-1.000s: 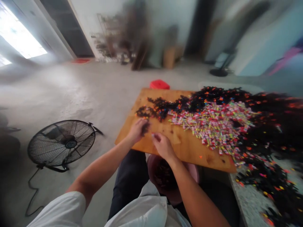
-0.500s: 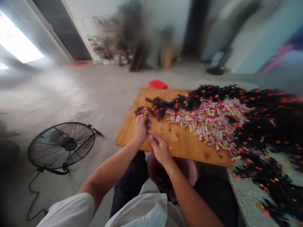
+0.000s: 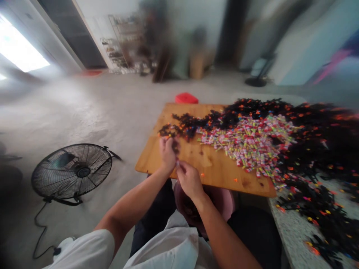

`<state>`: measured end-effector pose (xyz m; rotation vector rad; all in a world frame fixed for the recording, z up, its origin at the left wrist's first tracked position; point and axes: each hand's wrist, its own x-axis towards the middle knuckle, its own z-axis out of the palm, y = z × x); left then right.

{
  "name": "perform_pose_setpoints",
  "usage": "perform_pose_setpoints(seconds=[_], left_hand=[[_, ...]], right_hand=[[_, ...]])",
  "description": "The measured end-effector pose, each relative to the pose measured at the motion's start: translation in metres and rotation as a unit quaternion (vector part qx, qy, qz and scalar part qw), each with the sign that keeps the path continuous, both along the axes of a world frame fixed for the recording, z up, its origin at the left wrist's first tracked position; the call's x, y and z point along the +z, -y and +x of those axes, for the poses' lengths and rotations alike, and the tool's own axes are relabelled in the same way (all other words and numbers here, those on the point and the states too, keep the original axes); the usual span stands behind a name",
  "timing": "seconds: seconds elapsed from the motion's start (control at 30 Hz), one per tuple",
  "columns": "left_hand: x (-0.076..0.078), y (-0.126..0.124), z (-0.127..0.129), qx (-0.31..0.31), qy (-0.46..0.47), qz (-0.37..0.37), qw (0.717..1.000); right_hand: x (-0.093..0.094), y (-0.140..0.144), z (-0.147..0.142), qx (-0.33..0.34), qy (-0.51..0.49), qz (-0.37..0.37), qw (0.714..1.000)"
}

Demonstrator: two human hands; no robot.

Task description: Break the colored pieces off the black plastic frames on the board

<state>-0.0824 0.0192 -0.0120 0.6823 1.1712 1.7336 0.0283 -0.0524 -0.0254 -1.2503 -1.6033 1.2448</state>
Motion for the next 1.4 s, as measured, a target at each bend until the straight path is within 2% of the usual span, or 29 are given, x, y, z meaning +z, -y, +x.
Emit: perform_pose_setpoints(seconds=[0.1, 0.27, 0.33, 0.4, 0.43, 0.5, 0.6, 0.67, 0.73, 0.77, 0.83, 0.9, 0.97, 1.03, 1.13, 1.2, 1.33, 1.37, 1.4], left_hand=[[-0.003, 0.005, 0.002, -0.017, 0.008, 0.009, 1.000], [-0.013, -0.004, -0.007, -0.123, -0.053, 0.024, 0.991], [-0.019, -0.018, -0.022, -0.101, -0.112, -0.005, 0.989], [-0.026, -0.037, -0.047, -0.039, -0.225, -0.045, 0.972], [-0.030, -0.048, -0.061, -0.017, -0.308, -0.064, 0.949], [-0.039, -0.068, -0.088, -0.008, -0.472, -0.063, 0.880], [-0.053, -0.091, -0.117, -0.115, -0.654, 0.029, 0.747], [-0.059, -0.102, -0.124, -0.182, -0.716, 0.040, 0.673], [-0.060, -0.109, -0.122, -0.211, -0.747, 0.006, 0.630], [-0.059, -0.111, -0.119, -0.217, -0.757, -0.012, 0.617], [-0.054, -0.115, -0.113, -0.224, -0.768, -0.029, 0.599], [-0.049, -0.116, -0.109, -0.250, -0.761, -0.023, 0.598], [-0.047, -0.115, -0.108, -0.284, -0.741, -0.016, 0.608], [-0.048, -0.113, -0.107, -0.303, -0.724, -0.014, 0.619], [-0.054, -0.109, -0.106, -0.295, -0.709, -0.013, 0.640], [-0.056, -0.106, -0.105, -0.280, -0.692, -0.010, 0.665], [-0.051, -0.102, -0.107, -0.239, -0.644, -0.013, 0.726], [-0.048, -0.101, -0.108, -0.224, -0.627, -0.019, 0.746], [-0.045, -0.100, -0.109, -0.209, -0.591, -0.026, 0.779]], right_hand=[[0.000, -0.001, 0.006, 0.034, -0.009, -0.014, 0.999], [-0.004, 0.006, 0.024, -0.026, -0.047, -0.053, 0.997], [-0.006, 0.013, 0.045, 0.008, 0.018, -0.058, 0.998], [-0.012, 0.023, 0.072, 0.092, 0.138, -0.060, 0.984], [-0.016, 0.028, 0.086, 0.124, 0.202, -0.057, 0.970], [-0.026, 0.038, 0.110, 0.180, 0.286, -0.074, 0.938], [-0.038, 0.038, 0.127, 0.208, 0.359, -0.096, 0.905], [-0.038, 0.022, 0.125, 0.194, 0.370, -0.076, 0.906], [-0.032, -0.010, 0.113, 0.160, 0.354, -0.036, 0.921], [-0.029, -0.030, 0.105, 0.136, 0.353, -0.005, 0.926], [-0.025, -0.075, 0.088, 0.060, 0.388, 0.055, 0.918], [-0.024, -0.118, 0.073, -0.003, 0.444, 0.084, 0.892], [-0.028, -0.152, 0.061, -0.008, 0.508, 0.073, 0.858], [-0.033, -0.171, 0.052, -0.007, 0.532, 0.067, 0.844], [-0.041, -0.174, 0.046, -0.004, 0.543, 0.079, 0.836], [-0.044, -0.166, 0.046, -0.004, 0.546, 0.091, 0.833], [-0.047, -0.152, 0.053, -0.015, 0.535, 0.100, 0.839], [-0.046, -0.152, 0.055, -0.018, 0.526, 0.099, 0.845], [-0.045, -0.152, 0.057, -0.019, 0.516, 0.097, 0.851]])
